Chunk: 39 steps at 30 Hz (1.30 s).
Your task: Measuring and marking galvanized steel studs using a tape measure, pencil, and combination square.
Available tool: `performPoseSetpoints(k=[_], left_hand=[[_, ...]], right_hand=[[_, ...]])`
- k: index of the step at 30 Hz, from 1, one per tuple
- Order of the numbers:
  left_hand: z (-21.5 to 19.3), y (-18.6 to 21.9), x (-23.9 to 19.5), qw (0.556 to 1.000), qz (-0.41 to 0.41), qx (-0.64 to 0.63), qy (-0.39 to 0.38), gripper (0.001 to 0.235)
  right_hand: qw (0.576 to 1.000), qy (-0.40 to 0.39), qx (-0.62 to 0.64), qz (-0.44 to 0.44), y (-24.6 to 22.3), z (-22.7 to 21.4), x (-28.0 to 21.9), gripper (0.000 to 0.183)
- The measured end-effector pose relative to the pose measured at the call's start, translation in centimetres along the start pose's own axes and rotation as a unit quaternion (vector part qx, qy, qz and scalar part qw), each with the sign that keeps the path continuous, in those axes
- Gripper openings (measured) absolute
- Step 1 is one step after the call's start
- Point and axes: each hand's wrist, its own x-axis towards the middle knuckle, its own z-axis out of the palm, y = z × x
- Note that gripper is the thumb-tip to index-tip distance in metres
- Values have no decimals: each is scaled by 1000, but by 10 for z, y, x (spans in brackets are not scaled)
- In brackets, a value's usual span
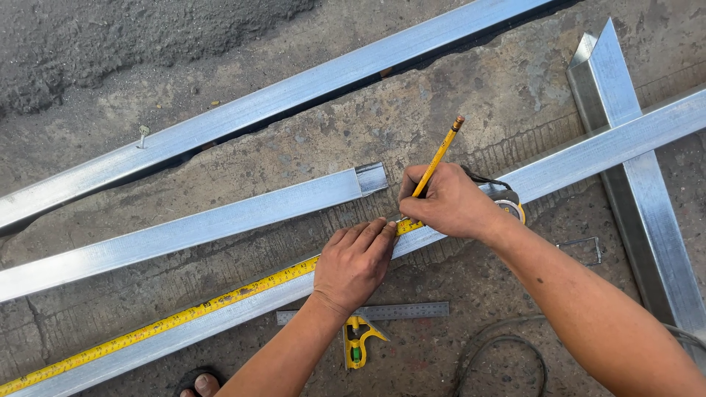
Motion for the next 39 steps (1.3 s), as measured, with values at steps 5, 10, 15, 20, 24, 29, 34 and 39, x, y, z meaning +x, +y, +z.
performPoseSetpoints(k=[5,10,15,20,24,29,34,39], left_hand=[[-3,1,2,1000,-4,-6,-4,23],[-4,0,2,1000,1,-14,-7,24],[-3,0,2,1000,3,1,-1,23],[0,0,1,1000,-1,-6,6,25],[3,1,0,1000,-13,-3,10,22],[5,4,-1,999,-35,-4,2,24],[-4,-9,3,999,-39,-31,-2,28],[-108,-15,37,942,-22,-14,-333,19]], right_hand=[[1000,-3,-2,3,-1,0,0,7],[1000,1,5,5,0,0,1,9],[1000,-10,13,11,4,0,4,10],[994,58,86,-35,-3,-19,-17,7],[957,132,-149,-213,-31,-58,-57,22],[882,115,-449,-86,-3,-48,-78,61],[875,116,-470,-17,18,-40,-81,70],[940,47,-333,60,-20,-29,-90,71]])
